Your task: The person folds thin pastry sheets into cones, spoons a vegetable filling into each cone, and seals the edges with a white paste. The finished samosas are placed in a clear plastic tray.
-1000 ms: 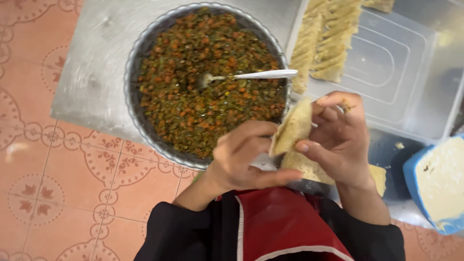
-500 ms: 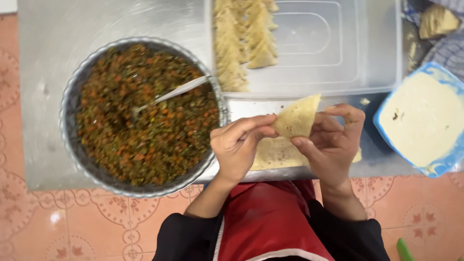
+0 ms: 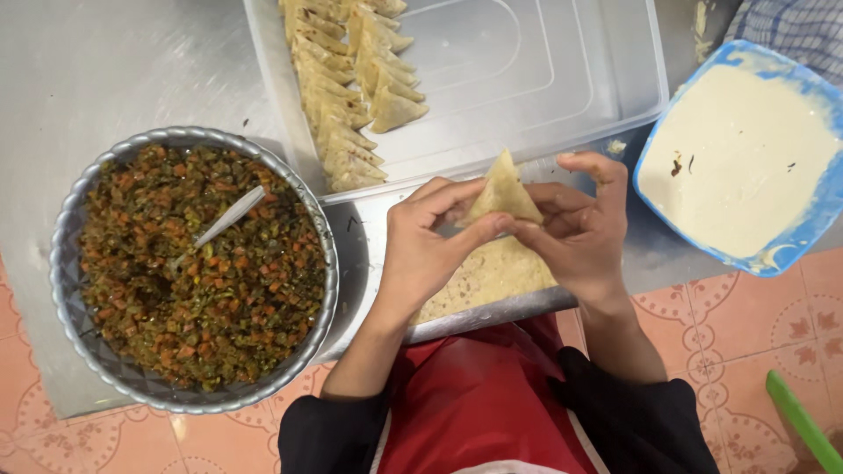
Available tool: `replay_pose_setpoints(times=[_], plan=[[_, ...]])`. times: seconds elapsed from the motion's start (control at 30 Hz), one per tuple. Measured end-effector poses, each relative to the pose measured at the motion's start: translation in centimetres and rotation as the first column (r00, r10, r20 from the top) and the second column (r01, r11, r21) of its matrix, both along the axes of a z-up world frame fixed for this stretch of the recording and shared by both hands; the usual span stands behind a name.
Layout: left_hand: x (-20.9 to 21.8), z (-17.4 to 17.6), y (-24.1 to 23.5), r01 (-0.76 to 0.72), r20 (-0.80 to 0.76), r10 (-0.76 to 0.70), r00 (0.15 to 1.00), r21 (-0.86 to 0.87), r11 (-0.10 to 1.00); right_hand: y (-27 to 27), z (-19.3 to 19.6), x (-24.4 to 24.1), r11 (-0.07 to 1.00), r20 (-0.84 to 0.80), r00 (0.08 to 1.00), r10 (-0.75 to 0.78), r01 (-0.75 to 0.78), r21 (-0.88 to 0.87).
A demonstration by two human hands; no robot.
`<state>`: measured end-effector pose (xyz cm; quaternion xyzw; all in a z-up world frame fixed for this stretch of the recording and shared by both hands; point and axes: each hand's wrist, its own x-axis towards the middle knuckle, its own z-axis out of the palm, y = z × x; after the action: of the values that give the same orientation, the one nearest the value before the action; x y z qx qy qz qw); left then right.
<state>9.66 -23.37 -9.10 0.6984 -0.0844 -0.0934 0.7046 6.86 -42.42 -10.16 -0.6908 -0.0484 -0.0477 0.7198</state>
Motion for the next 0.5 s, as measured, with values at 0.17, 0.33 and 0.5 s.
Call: replay_pose_setpoints(times=[0.17, 0.33, 0.5], plan=[[2.0, 0.9, -0.1, 0.163, 0.071, -0.161, 0.984, -0.027, 0.986, -2.3, 0.1, 0.2, 0.998, -0.071, 0.996, 0.063, -0.062, 0.011], [4.5, 0.1, 0.3, 0.472, -0.347, -0.425, 0.836, 0.062, 0.879, -4.9, 0.9, 0.1, 0.856, -0.020, 0.998, -0.063, 0.044, -0.516], [3.7, -0.4, 0.3, 0.229, -0.253, -0.316, 0.915, -0.318, 0.920, -13.0, 1.5, -0.2, 0.152, 0.463, 0.868, -0.179, 0.490, -0.858]])
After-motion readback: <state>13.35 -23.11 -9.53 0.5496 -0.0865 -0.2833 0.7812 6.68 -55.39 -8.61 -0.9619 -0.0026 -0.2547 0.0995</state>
